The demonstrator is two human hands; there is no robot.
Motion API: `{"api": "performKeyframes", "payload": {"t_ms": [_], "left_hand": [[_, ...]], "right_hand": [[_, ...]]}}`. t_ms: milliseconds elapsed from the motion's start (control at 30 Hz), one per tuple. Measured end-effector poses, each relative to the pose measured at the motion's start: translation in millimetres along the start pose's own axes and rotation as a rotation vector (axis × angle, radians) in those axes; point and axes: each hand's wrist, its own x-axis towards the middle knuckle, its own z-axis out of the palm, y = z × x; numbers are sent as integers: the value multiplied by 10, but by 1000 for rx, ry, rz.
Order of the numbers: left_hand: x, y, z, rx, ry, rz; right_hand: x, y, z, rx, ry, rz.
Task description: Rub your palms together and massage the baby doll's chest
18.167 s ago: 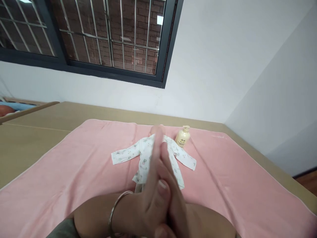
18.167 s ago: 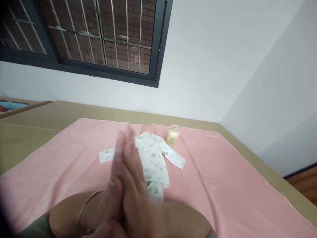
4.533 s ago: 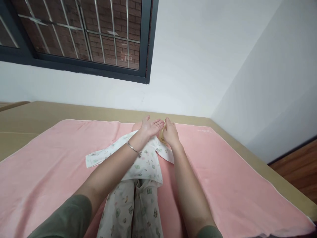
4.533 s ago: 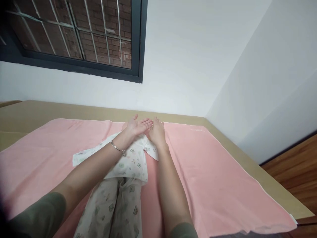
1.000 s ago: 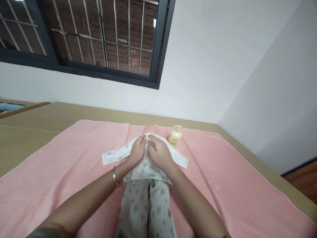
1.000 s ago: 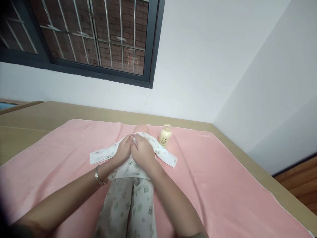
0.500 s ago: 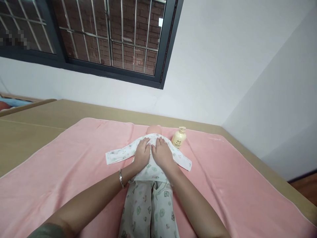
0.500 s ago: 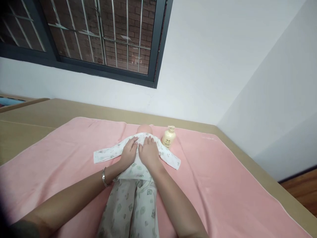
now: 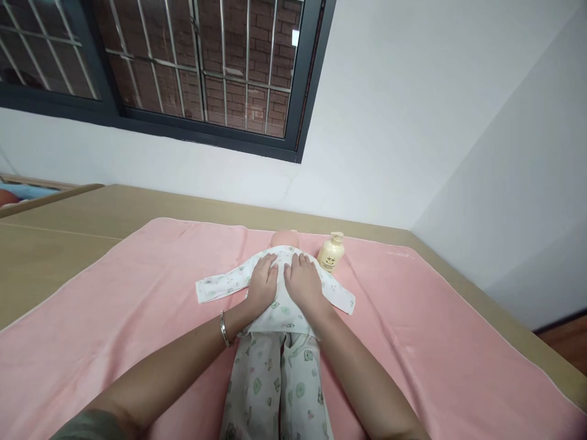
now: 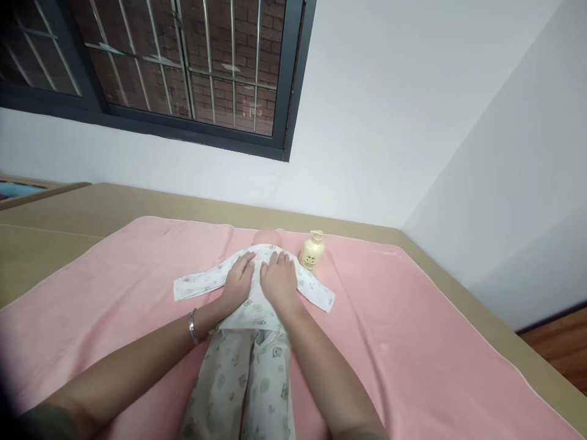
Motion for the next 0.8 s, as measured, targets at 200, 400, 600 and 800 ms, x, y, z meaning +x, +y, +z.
{"api": "performKeyframes", "payload": {"t_ms": [200, 400, 600, 800], "left_hand": [[-15, -28, -18, -27, 5, 5], [-19, -41, 2, 44, -12, 37], [5, -83, -10, 67, -26, 31], [30, -96, 0, 132, -42, 82]], "right_hand": [[-90, -120, 24, 51, -38, -301], [127, 120, 36, 133, 27, -37], [-121, -185, 94, -39, 41, -69], [-25, -59, 14, 61, -10, -117]]}}
